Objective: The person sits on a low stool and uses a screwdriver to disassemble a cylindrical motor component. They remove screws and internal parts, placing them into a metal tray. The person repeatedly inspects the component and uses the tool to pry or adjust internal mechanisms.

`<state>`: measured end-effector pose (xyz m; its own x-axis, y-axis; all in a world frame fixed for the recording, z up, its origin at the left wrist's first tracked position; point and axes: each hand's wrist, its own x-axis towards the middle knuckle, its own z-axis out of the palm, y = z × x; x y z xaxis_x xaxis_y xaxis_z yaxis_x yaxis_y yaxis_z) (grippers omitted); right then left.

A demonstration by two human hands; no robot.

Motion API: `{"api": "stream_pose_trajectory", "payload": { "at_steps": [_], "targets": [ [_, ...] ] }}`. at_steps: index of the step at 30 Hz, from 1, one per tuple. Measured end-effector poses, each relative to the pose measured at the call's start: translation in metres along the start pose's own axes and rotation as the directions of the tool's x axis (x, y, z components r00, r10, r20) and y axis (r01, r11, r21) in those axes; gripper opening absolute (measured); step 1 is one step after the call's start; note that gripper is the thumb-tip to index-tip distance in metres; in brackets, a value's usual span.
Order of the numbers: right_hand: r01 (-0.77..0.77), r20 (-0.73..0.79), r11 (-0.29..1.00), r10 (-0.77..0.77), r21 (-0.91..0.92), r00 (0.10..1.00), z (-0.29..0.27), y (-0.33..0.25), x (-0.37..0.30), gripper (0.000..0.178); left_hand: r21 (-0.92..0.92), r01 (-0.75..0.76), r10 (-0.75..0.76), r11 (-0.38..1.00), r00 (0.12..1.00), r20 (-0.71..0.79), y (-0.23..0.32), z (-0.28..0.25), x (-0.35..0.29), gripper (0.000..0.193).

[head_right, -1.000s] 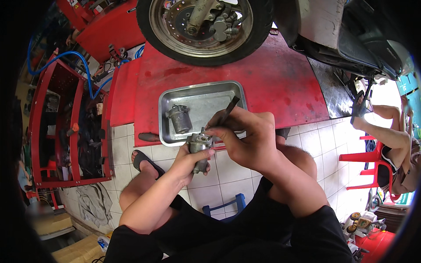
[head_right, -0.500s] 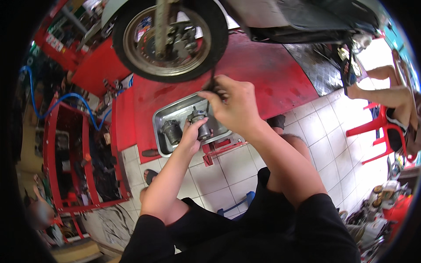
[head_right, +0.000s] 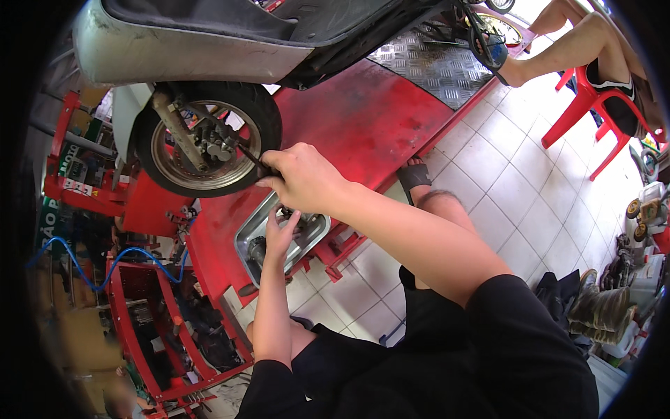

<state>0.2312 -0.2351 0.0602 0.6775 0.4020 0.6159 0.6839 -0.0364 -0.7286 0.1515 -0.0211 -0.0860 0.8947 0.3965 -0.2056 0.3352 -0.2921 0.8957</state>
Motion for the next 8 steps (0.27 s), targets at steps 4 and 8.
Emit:
{"api": "stream_pose_trajectory", "payload": {
  "at_steps": [4, 8],
  "targets": [
    [-0.035, 0.050, 0.999, 0.035, -0.009, 0.998, -0.010, 0.000, 0.003, 0.019, -0.037, -0.052, 0.054, 0.998, 0.997, 0.060, 0.008, -0.027, -0.033, 0.062],
    [-0.053, 0.169, 0.998, 0.060, -0.045, 0.984, -0.005, 0.009, 0.001, 0.022, 0.045, -0.168, 0.168, 0.985, 0.986, -0.009, -0.008, -0.047, -0.076, 0.046]
  ]
}}
